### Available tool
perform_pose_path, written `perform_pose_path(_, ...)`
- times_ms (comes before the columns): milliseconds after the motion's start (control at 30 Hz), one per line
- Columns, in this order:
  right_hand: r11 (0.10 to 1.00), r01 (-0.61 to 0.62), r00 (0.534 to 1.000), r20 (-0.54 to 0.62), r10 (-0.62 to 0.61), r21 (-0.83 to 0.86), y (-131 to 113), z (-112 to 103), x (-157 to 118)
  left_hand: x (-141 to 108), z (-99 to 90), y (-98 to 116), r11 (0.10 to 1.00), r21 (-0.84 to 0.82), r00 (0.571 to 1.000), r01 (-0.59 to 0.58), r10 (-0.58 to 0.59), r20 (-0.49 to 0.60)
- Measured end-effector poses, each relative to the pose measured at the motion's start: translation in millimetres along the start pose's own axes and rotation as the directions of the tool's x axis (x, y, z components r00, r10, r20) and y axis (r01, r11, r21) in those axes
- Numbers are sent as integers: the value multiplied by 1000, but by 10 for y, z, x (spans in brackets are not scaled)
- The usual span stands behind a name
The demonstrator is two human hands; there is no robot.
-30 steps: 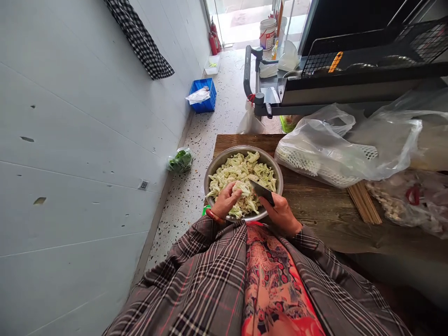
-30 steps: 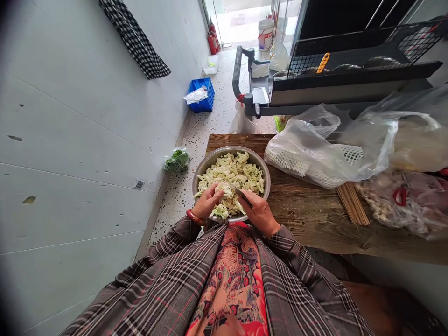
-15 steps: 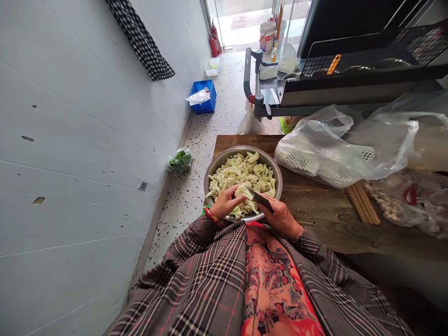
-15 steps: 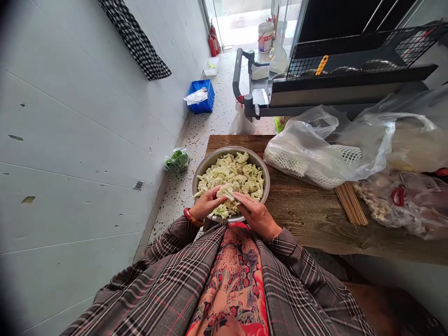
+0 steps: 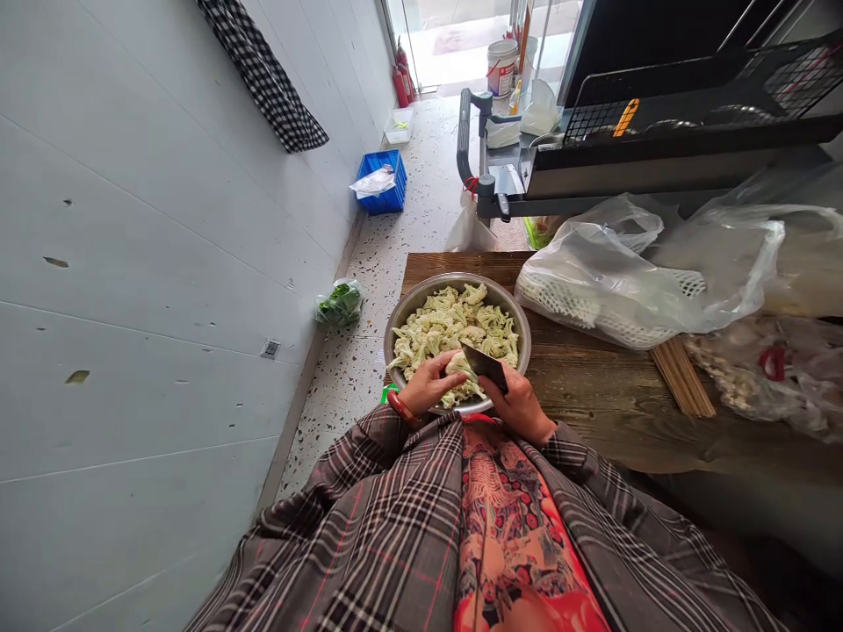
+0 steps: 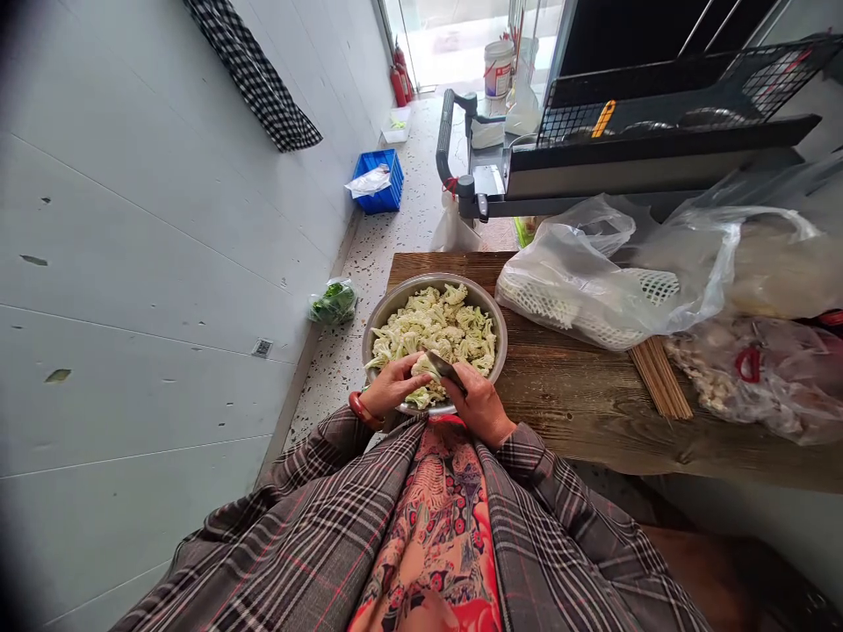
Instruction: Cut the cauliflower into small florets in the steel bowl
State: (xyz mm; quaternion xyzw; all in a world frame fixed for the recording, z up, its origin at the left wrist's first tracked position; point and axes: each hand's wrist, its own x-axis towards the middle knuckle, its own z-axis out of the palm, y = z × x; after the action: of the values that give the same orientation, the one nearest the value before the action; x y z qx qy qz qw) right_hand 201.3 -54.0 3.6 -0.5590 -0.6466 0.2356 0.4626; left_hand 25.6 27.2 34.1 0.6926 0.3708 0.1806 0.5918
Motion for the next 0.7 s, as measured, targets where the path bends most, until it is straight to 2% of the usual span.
perform_pose_path(100,998,-57,997,-59,56,-8,13,40,-8,6,50,-45,997,-52,996,65,-68,-58)
perform_pose_path(233,985,-171,979,-109,170,6,51,93,-8,34,123,-118,969,-225,988,104,-126,-86)
perform_pose_path(400,898,-424,881,-175,439,118,183,85,35,21,133,-205,923,-367,988,112,-143,-57)
perform_pose_path(500,842,-504,815,-218,537,191,310,38,91,-22,96,-254,885,-450,988,121,-151,-33)
perform_pose_path(567,806,-528,795,-179,580,268,388,13,130,-41,63,-262,863,-495,990,98,-135,-40)
perform_pose_path(633,789,-530,808,-97,581,310,435,-6,162,-45,31,-246,847,-529,991,58,-112,-71)
perform_pose_path(700,835,-484,858,-45,511,262,432,-30,177,-33,9,-225,833,-553,990,32,-104,-100)
